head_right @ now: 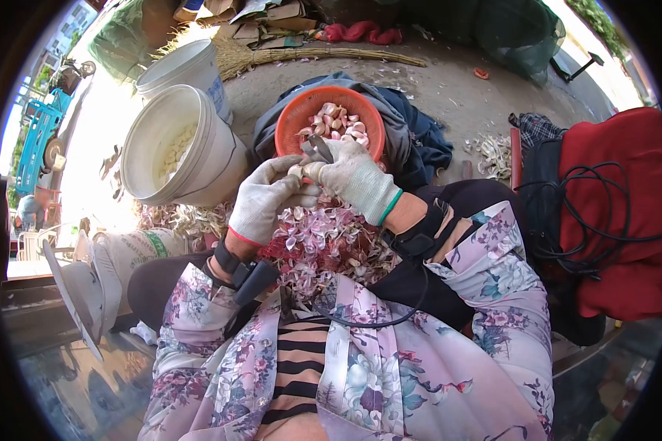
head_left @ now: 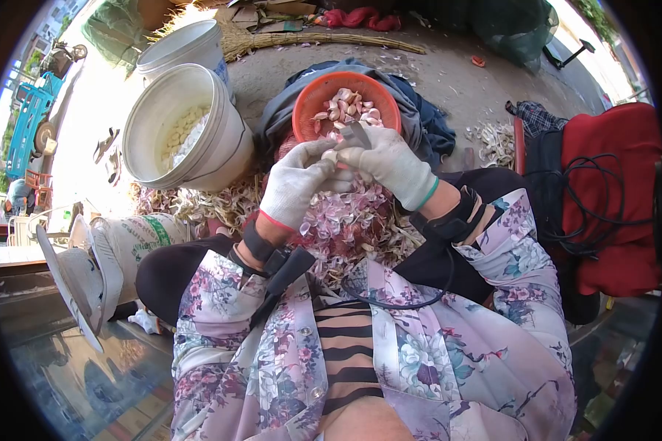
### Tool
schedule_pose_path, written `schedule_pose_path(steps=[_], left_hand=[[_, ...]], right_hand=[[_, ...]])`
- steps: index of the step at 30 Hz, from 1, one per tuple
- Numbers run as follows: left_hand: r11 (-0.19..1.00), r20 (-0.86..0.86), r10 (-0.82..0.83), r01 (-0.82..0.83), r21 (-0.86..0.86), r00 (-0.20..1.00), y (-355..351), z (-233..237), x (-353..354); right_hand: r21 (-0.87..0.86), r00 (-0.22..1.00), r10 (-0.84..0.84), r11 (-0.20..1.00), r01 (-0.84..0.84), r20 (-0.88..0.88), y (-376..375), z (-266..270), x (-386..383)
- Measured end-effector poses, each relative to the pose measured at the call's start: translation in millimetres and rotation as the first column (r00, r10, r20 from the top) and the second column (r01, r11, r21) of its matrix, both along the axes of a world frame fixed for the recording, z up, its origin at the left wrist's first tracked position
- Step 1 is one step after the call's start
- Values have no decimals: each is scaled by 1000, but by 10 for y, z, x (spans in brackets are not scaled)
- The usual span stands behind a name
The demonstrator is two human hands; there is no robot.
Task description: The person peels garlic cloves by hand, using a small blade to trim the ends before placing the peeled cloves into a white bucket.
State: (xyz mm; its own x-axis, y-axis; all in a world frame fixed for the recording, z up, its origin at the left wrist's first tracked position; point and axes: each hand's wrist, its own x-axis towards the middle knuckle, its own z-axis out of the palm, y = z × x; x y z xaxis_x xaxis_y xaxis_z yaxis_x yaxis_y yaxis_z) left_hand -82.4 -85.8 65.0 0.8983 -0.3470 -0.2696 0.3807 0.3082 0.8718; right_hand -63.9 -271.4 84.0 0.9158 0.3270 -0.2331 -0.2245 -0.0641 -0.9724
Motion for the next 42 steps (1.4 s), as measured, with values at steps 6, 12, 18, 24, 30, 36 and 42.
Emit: schedule_pose_path(steps=[6, 12, 18, 24, 30, 36, 42], left_hand=[[954, 144, -23, -21, 298, 989, 2, 11, 5], [958, 126, -7, -29, 286, 992, -15, 78, -9], [958, 147, 25, -66, 280, 989, -63, 8, -53], [999, 42, 12, -14, 51, 999, 80, 3, 3], [988, -10, 10, -12, -156, 1000, 173, -37, 39], [985, 43, -20, 27, -171, 999, 143, -5, 18], [994, 49, -26, 31, -100, 998, 34, 23, -31]], right_hand=[[183, 983, 6, 983, 28, -185, -81, -101, 54], [369, 924, 80, 927, 69, -374, -40, -66, 11], [162, 993, 65, 986, -48, -99, 43, -104, -26], [227, 981, -32, 971, 77, -192, -47, -40, -11], [-28, 864, 141, 989, -146, 483, 91, -119, -48], [-241, 867, 80, 969, 48, 493, 61, -49, -93], [-323, 796, 57, 930, 178, 603, 106, 27, -130]])
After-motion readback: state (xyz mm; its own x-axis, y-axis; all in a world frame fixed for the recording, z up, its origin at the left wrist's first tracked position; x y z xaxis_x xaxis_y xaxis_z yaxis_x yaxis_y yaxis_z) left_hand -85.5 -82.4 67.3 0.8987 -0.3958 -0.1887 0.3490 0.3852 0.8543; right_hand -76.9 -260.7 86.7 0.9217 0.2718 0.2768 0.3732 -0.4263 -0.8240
